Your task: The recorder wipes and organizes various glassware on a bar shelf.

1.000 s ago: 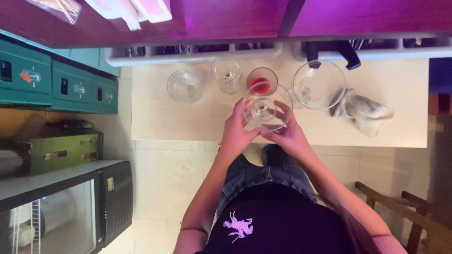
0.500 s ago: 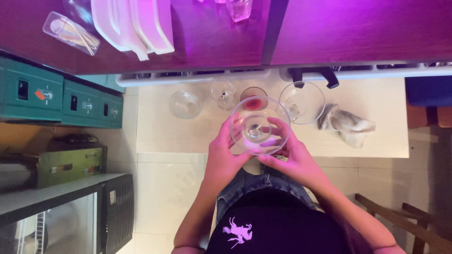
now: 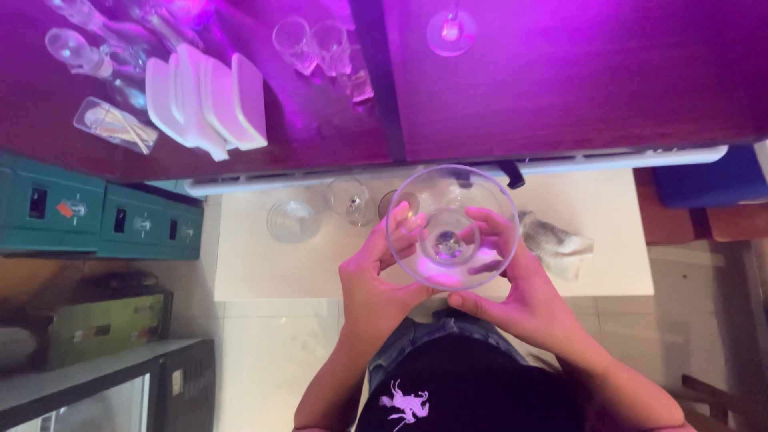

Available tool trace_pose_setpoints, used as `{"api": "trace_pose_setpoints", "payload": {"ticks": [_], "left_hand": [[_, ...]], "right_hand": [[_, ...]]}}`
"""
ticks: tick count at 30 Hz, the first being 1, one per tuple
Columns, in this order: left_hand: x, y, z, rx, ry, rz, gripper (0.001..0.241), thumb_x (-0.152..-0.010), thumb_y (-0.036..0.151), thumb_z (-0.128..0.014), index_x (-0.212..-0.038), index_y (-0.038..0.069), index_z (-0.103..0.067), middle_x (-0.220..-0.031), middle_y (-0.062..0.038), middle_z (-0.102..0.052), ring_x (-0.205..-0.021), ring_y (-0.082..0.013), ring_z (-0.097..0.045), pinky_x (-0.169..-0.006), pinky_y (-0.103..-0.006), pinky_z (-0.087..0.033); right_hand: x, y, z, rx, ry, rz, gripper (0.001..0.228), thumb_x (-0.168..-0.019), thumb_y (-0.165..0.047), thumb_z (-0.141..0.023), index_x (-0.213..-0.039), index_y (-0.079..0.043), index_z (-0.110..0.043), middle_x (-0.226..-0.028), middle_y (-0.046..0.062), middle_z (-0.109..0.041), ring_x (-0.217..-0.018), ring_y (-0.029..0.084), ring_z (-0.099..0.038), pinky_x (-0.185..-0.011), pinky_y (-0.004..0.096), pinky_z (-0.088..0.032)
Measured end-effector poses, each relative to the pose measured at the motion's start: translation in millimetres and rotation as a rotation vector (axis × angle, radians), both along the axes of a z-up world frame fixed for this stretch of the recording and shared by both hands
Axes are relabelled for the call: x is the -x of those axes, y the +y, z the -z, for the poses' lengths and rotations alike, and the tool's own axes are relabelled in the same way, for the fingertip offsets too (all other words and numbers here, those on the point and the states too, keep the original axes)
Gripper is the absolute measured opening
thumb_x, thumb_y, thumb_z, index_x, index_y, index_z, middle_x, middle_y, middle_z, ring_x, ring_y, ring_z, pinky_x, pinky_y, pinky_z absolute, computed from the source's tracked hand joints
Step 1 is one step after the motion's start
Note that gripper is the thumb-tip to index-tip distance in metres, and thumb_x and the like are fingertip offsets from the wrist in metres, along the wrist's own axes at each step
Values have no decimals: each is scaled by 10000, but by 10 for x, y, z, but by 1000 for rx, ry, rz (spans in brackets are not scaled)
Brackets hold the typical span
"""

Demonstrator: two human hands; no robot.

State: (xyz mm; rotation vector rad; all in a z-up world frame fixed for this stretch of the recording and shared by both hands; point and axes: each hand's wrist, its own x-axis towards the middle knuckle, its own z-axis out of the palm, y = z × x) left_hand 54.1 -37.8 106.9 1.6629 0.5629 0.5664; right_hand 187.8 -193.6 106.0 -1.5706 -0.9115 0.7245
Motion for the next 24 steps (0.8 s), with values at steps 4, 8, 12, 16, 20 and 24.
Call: {"api": "trace_pose_setpoints", "payload": {"ticks": [4, 8, 12, 16, 20, 24], "left_hand": [[-200, -63, -77, -50, -47, -18, 940, -686, 155, -949, -1501, 15, -504, -1353, -161, -726, -1241, -226, -722, -1081, -347, -569], [-330, 26, -164, -97, -122, 22, 921, -731, 159, -943, -1523, 17, -495, -1361, -156, -720, -1234, -223, -728, -1086, -347, -579], [-457, 221, -197, -138, -180, 130, 923, -752, 139, -937, -1541, 17, -474, -1378, -154, -707, -1246, -214, -718, -1083, -331, -591], [-588, 357, -217, -155, -181, 196, 934, -757, 121, -941, -1552, 17, -462, -1388, -147, -711, -1230, -200, -720, -1007, -297, -599], [-729, 396, -162, -212, -182, 223, 955, -747, 130, -949, -1554, 10, -453, -1389, -144, -714, -1232, -209, -717, -948, -285, -593], [-874, 383, -222, -225, -222, 235, 960, -751, 152, -943, -1556, 5, -440, -1402, -154, -693, -1290, -215, -697, -1025, -298, -612]], "right_hand": [[-118, -25, -51, 9, 20, 19, 1048, -737, -213, -887, -1588, -146, -279, -1415, 126, -561, -1316, 239, -580, -1054, 403, -514], [-135, 72, -53, -125, 31, 10, 1124, -802, -198, -855, -1644, -170, -111, -1576, 169, -436, -1458, 268, -468, -1135, 431, -456], [-77, 215, -106, -204, 37, 80, 1172, -833, -191, -843, -1663, -177, -15, -1622, 178, -396, -1458, 278, -469, -1155, 437, -445], [-43, 318, -147, -149, 25, 185, 1241, -794, -163, -855, -1665, -196, 29, -1584, 174, -453, -1412, 267, -524, -1151, 436, -433], [-116, 353, -153, -173, 97, 251, 1233, -795, -176, -844, -1664, -193, 30, -1568, 168, -471, -1383, 250, -553, -1125, 417, -473], [-270, 314, -133, -150, -13, 275, 1215, -786, -170, -851, -1674, -182, -21, -1535, 172, -528, -1340, 246, -585, -1110, 404, -449]]}}
